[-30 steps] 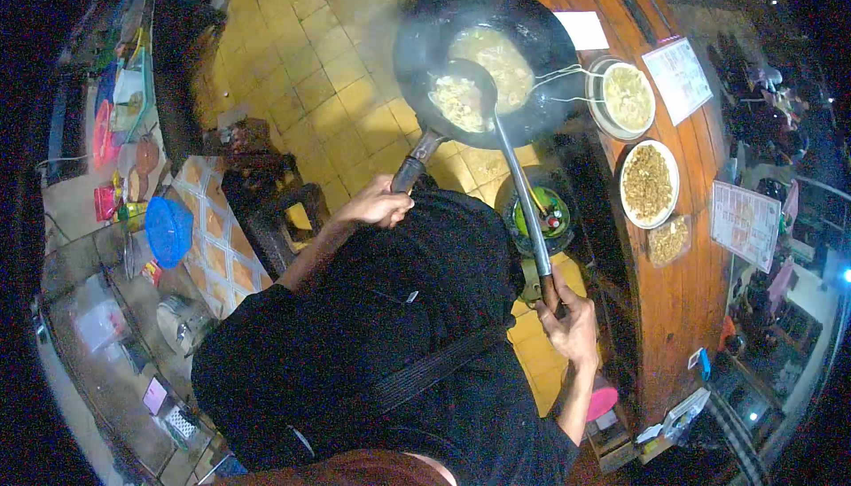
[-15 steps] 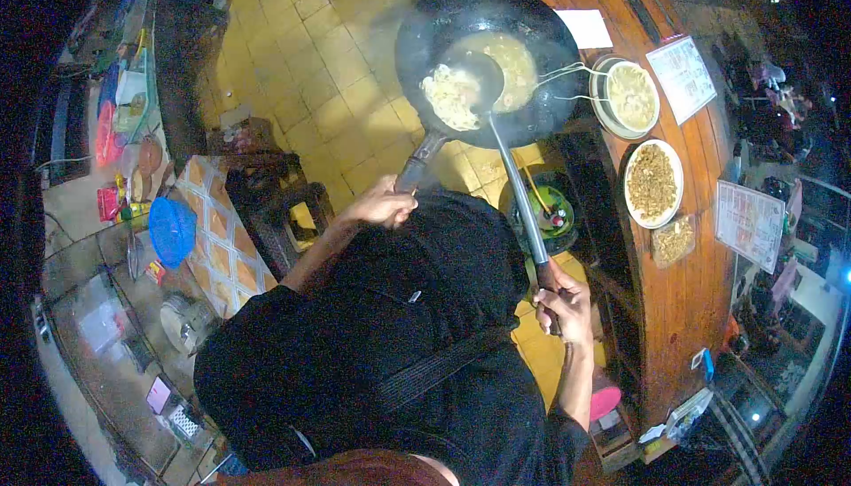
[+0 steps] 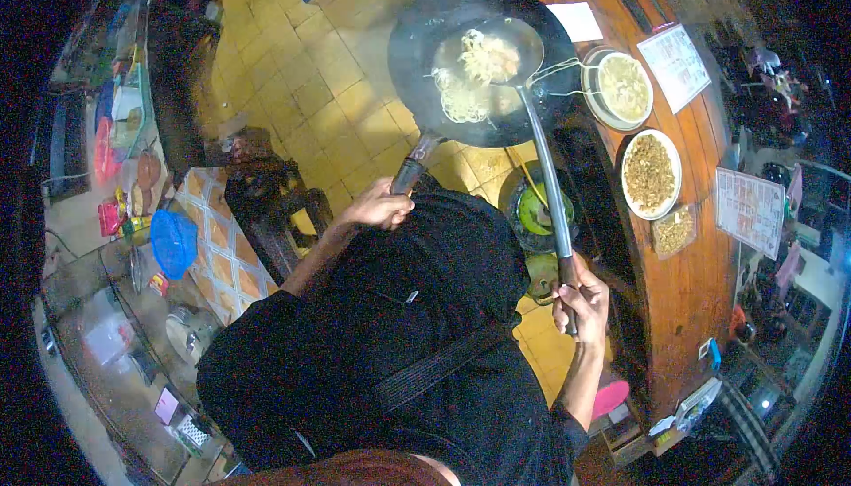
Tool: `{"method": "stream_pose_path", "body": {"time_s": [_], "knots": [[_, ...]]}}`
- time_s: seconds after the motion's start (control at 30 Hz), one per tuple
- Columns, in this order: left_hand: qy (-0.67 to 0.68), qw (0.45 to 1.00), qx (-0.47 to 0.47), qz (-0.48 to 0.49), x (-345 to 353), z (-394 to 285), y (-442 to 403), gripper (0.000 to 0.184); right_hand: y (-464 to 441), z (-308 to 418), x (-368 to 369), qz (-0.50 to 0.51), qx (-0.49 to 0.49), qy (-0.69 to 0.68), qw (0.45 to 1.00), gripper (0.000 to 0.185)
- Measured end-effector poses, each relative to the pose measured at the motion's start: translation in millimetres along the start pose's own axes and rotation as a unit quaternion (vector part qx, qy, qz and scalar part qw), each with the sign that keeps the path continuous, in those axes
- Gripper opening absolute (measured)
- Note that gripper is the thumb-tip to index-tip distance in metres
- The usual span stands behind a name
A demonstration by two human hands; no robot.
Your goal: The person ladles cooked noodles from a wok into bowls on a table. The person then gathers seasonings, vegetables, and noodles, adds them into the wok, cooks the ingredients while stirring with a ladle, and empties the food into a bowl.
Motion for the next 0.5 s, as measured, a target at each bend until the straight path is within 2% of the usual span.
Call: {"method": "stream_pose_path", "body": {"time_s": [0.13, 0.23, 0.5], "knots": [[-0.013, 1.0, 0.008, -0.002, 2, -11, 4, 0.014, 3, 2, -8, 0.009, -0.01, -0.045, 0.999, 0.058], [-0.026, 0.999, -0.02, 0.008, 1, -11, 3, 0.014, 8, 13, -10, 0.013, -0.027, -0.062, 0.998, 0.059], [0.011, 1.0, -0.005, 0.012, 3, -9, -3, 0.014, 22, 27, -38, -0.014, -0.081, -0.166, 0.983, 0.067]]}}
Point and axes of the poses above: each hand's wrist, its own y-axis away from the middle knuckle, its own x-axis out of the palm, z = x × y, the point moved 1 cm from there along -y, towards the middle knuckle, and after that the axes turned 10 degrees about -z, right-handed, at the moved point
